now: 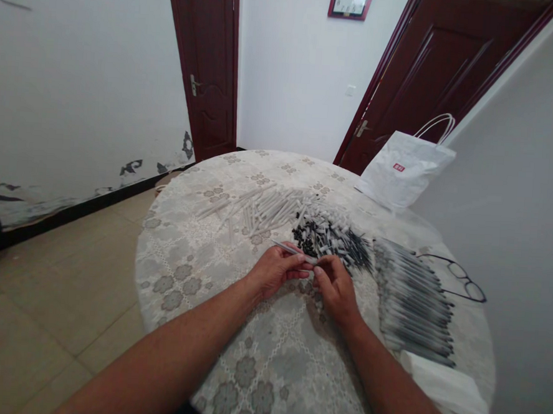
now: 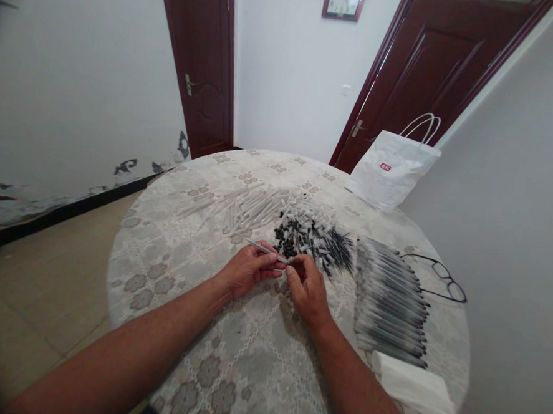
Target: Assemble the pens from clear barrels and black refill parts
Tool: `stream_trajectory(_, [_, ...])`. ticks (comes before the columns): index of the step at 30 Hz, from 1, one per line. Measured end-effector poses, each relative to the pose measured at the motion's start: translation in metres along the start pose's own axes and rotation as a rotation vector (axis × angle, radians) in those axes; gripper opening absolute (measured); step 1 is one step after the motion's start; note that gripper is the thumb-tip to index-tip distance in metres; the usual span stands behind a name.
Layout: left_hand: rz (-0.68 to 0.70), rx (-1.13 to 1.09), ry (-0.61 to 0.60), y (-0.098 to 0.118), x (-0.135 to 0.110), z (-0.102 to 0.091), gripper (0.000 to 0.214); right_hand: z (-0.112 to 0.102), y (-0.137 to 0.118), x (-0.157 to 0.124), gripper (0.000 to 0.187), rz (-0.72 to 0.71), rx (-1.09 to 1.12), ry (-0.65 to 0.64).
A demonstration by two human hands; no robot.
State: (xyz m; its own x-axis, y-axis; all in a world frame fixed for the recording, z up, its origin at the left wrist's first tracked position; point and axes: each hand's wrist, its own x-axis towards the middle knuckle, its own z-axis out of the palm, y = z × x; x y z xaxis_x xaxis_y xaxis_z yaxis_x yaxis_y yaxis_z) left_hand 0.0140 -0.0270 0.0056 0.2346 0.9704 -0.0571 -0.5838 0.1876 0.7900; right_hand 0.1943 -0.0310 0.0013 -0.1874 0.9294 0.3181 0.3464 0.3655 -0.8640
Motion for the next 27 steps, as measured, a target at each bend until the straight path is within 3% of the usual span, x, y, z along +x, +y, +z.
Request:
stream_trajectory(3, [-0.012, 0.0, 0.003, 0.0013, -0.001, 0.0011, 0.032, -0.0008, -0.0025, 0.0007, 0.022, -0.001, -0.045, -0.009])
stream_trajectory(10, [-0.026, 0.0, -0.004, 0.0015, -0.0015, 0.0031, 0.033, 0.0023, 0.0017, 0.0025, 0.044, 0.021, -0.037, -0.052])
stream_trajectory(19, [0.0, 0.006, 0.012, 0.0028, -0.0022, 0.0036, 0.032, -0.0022, -0.0039, 0.0006, 0.022, -0.016, -0.067, -0.015])
stream_trajectory(27, [-0.005, 0.024, -0.019, -0.0014, -0.0009, -0.0005, 0.034, 0.001, 0.0006, 0.0021, 0.042, 0.018, -0.032, -0.065])
